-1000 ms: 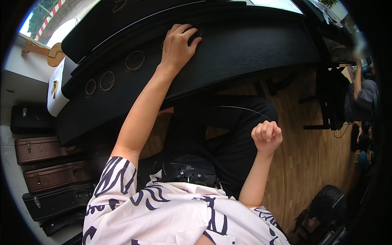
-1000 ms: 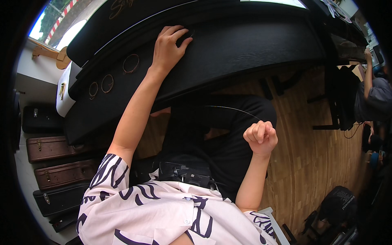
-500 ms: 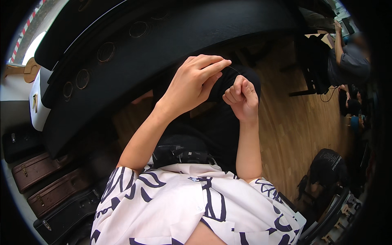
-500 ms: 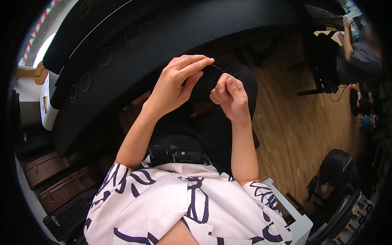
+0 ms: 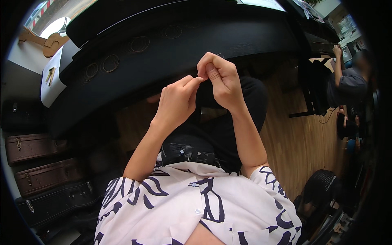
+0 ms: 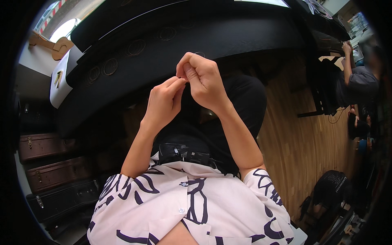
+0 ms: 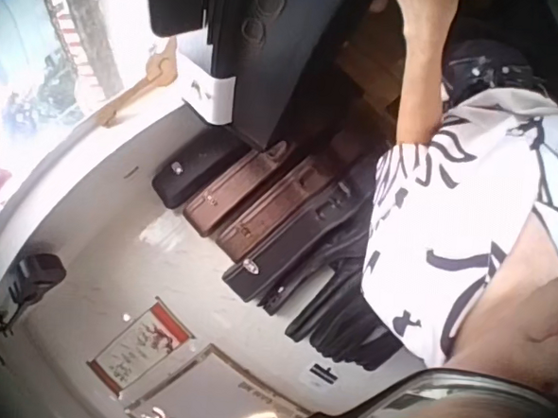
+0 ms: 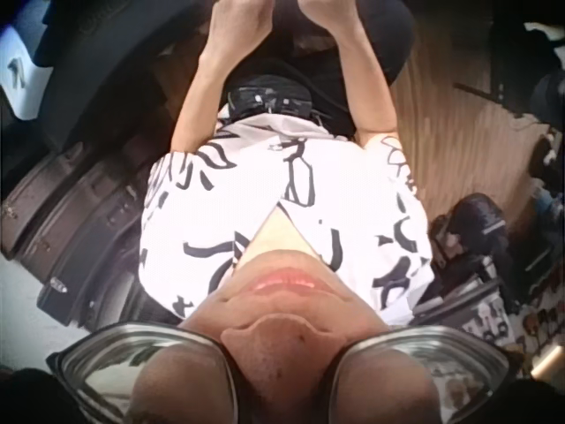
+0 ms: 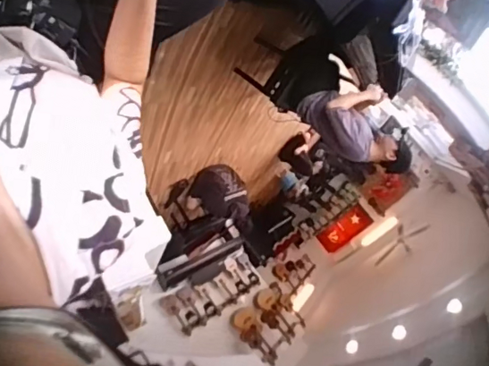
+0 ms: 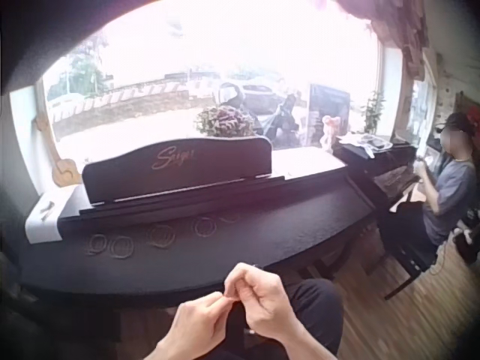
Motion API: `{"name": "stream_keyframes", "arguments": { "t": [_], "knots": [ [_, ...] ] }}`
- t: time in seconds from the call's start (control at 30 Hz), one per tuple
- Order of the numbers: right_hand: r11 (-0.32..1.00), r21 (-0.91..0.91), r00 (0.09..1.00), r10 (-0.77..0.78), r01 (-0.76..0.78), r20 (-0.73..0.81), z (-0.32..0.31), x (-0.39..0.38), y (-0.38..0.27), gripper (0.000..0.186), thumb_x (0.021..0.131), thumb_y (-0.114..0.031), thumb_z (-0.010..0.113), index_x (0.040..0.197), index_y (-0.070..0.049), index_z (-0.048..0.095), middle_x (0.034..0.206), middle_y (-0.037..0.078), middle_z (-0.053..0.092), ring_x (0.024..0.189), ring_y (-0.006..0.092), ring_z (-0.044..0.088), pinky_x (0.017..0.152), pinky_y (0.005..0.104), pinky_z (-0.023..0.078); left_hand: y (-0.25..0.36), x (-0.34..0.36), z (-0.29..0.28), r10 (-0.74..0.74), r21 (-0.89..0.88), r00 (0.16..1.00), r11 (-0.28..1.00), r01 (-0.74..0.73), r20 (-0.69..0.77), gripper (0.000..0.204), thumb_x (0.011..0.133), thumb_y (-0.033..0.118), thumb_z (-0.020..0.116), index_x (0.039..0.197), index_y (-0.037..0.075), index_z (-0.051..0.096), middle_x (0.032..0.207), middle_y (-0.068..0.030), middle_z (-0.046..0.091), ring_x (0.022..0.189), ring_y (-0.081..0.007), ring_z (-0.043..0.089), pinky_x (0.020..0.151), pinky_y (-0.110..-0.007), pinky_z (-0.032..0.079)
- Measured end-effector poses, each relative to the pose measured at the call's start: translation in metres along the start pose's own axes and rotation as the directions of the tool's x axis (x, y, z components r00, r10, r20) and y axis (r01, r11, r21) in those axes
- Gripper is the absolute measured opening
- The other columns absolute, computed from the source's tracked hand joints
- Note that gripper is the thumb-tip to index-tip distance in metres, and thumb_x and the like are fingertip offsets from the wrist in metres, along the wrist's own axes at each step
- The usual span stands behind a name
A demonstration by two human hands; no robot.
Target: The person manipulates thin metal wire by hand, bending and twisting it into circular shapes. They repeatedly pick up wire segments, form loops, and place them on a black surface, occasionally adjusting the shape of the wire circles.
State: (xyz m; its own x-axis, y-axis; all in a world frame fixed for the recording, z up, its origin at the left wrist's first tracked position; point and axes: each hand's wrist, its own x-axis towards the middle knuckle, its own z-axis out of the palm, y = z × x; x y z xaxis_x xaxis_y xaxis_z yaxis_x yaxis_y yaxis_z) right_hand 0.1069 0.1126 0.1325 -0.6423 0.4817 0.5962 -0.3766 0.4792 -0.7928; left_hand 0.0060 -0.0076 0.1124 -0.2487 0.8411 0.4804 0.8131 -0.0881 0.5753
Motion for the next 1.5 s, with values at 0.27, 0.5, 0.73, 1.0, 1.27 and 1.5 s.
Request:
{"name": "stream_keyframes", "arguments": {
  "t": [0.27, 0.5, 0.73, 1.0, 1.27, 1.5],
  "knots": [
    [0.967, -0.253, 0.977, 0.04, 0.014, 0.209, 0.049, 0.006, -0.001, 0.026, 0.092, -0.005, 0.054, 0.068, 0.004, 0.052, 0.06, 0.014, 0.049, 0.05, 0.0236, 0.045, 0.05, 0.0354, 0.037, -0.004, -0.039, -0.065, 0.052, 0.303, 0.994, 0.953, -0.02, -0.099, 0.005, 0.082, 0.011, 0.074, 0.081, 0.008, 0.07, 0.065, -0.0026, 0.054, 0.058, -0.0189, 0.056, 0.049, -0.032, 0.042],
    [0.996, -0.055, 0.93, 0.083, -0.068, 0.359, 0.063, -0.015, 0.005, 0.03, 0.095, -0.01, 0.057, 0.068, 0.004, 0.055, 0.056, 0.012, 0.047, 0.049, 0.0231, 0.043, 0.052, 0.0353, 0.037, -0.008, -0.055, -0.084, 0.182, 0.241, 0.96, 0.962, -0.129, -0.214, 0.008, 0.075, 0.008, 0.079, 0.081, 0.009, 0.074, 0.062, -0.002, 0.052, 0.052, -0.016, 0.05, 0.046, -0.029, 0.038],
    [0.911, 0.163, 0.75, 0.199, -0.379, 0.631, 0.049, -0.025, 0.015, 0.047, 0.104, -0.028, 0.048, 0.065, -0.002, 0.053, 0.056, 0.001, 0.047, 0.052, 0.0094, 0.042, 0.05, 0.026, 0.034, -0.018, -0.061, -0.085, 0.178, 0.253, 0.94, 0.962, -0.105, -0.29, 0.009, 0.074, 0.013, 0.08, 0.08, 0.012, 0.074, 0.061, 0.0002, 0.052, 0.052, -0.0138, 0.049, 0.045, -0.028, 0.036],
    [0.794, 0.408, 0.718, 0.051, -0.451, 0.694, 0.046, -0.031, 0.032, 0.049, 0.104, -0.034, 0.048, 0.066, -0.002, 0.053, 0.06, 0.001, 0.047, 0.054, 0.0092, 0.037, 0.051, 0.0253, 0.03, -0.027, -0.061, -0.072, 0.124, 0.145, 0.942, 0.986, -0.082, -0.312, 0.008, 0.078, 0.012, 0.079, 0.086, 0.011, 0.076, 0.065, -0.0005, 0.057, 0.053, -0.0126, 0.051, 0.046, -0.026, 0.037],
    [0.621, 0.627, 0.826, 0.06, -0.47, 0.56, 0.05, -0.037, 0.045, 0.047, 0.104, -0.034, 0.05, 0.075, 0.0, 0.063, 0.066, 0.003, 0.055, 0.056, 0.0085, 0.04, 0.052, 0.0245, 0.031, -0.04, -0.059, -0.012, -0.147, -0.123, 0.915, 0.987, 0.108, -0.377, 0.013, 0.09, 0.007, 0.069, 0.101, 0.005, 0.074, 0.074, -0.0045, 0.062, 0.053, -0.0124, 0.054, 0.047, -0.026, 0.04],
    [0.702, 0.622, 0.912, 0.096, -0.346, 0.398, 0.058, -0.038, 0.05, 0.037, 0.104, -0.027, 0.051, 0.097, 0.005, 0.071, 0.08, 0.008, 0.066, 0.07, 0.0117, 0.059, 0.066, 0.0236, 0.049, -0.046, -0.068, 0.008, -0.172, -0.11, 0.959, 0.983, 0.15, -0.226, 0.009, 0.083, -0.004, 0.062, 0.088, 0.0, 0.067, 0.079, -0.0103, 0.064, 0.059, -0.0276, 0.062, 0.053, -0.035, 0.047]
  ]
}}
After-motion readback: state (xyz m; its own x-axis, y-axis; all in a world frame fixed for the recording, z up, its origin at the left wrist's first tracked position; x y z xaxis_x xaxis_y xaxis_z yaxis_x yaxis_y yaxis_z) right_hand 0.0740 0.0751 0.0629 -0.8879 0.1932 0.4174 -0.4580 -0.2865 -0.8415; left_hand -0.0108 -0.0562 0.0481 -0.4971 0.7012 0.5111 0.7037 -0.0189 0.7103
